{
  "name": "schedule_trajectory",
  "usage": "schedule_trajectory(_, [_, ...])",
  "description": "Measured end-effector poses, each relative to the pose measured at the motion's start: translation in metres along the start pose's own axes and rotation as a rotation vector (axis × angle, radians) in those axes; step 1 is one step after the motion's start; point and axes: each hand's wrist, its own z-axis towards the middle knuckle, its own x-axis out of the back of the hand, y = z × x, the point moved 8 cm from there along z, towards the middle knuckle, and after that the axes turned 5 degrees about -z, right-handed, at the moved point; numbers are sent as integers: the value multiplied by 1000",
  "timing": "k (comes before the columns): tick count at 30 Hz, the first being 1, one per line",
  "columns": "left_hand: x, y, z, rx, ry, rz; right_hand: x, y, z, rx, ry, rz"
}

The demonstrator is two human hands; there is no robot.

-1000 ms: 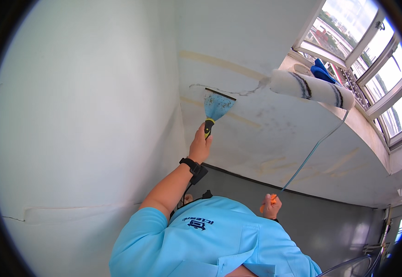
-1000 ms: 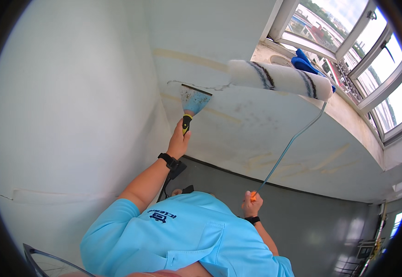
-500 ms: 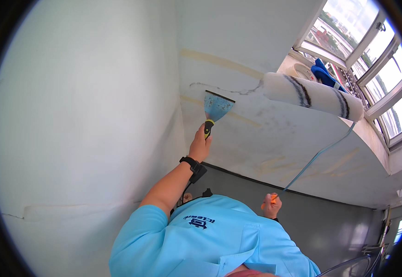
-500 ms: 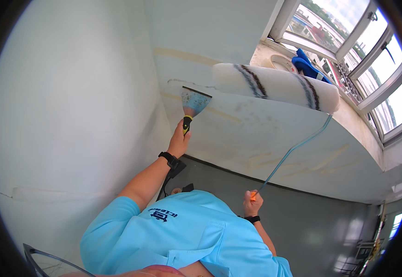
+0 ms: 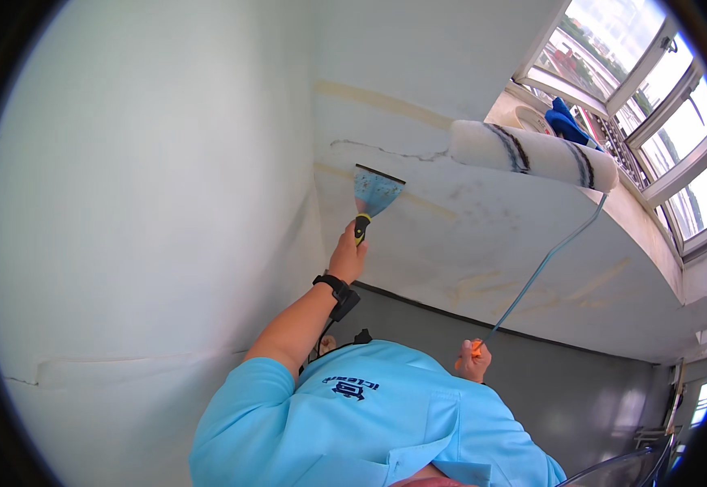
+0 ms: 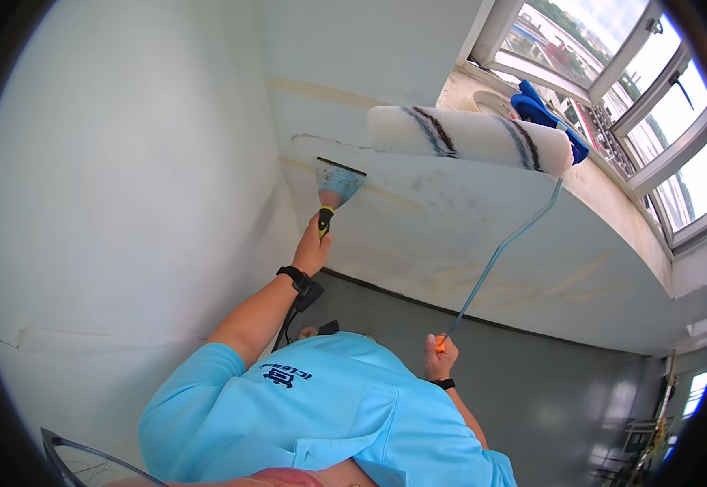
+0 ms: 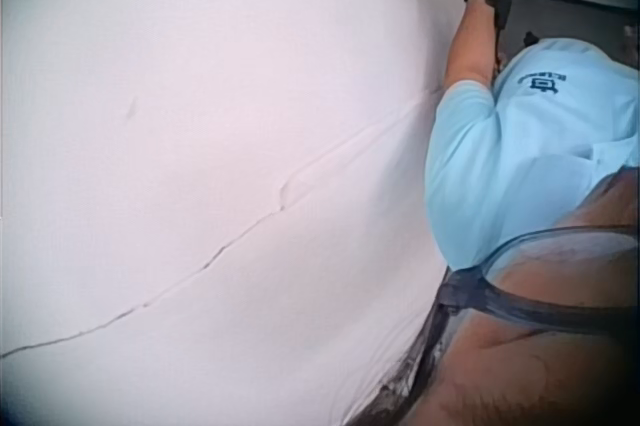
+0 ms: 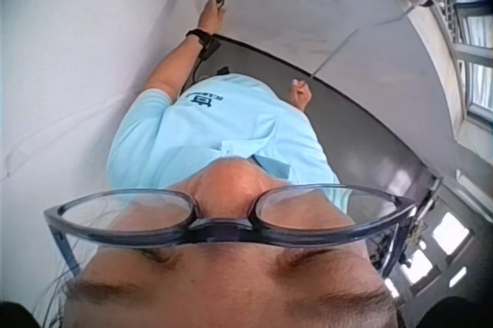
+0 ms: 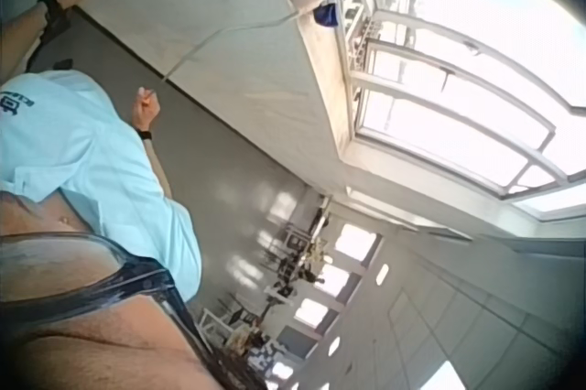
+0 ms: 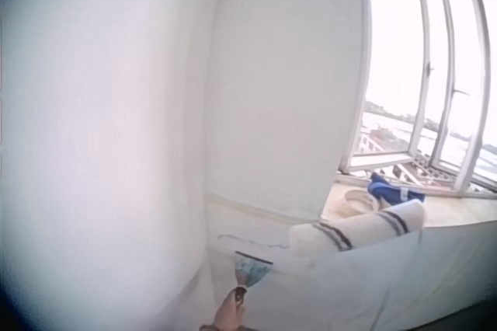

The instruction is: Using a scraper and a roller to repair a section of a white wall, followed by applying tape and wiping with a cloth.

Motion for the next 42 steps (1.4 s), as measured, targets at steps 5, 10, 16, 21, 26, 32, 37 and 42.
schedule_trajectory(5, [-5, -5, -3, 26, 0, 19, 2, 7, -3, -13, -21, -15])
schedule_trajectory(10, [-5, -7, -6, 50, -26, 30, 2, 9, -5, -36, -34, 20])
schedule_trajectory(16, [-7, -12, -6, 40, -35, 36, 4, 7, -2, -49, -30, 38])
schedule_trajectory(21, [-7, -10, -6, 36, -35, 32, 5, 6, -1, -42, -25, 10])
schedule_trajectory(26, [-10, -13, -9, 97, -41, 23, 5, 9, -1, -55, -32, 25])
schedule_trajectory(32, [-12, -14, -10, 48, -51, -7, 6, 10, -1, -27, -15, -45])
schedule_trajectory(37, [-11, -21, -14, -13, -7, -38, 4, 14, 3, -48, -6, 4])
schedule_trajectory(42, [-11, 14, -20, -60, -35, -11, 7, 8, 2, 28, 27, 51])
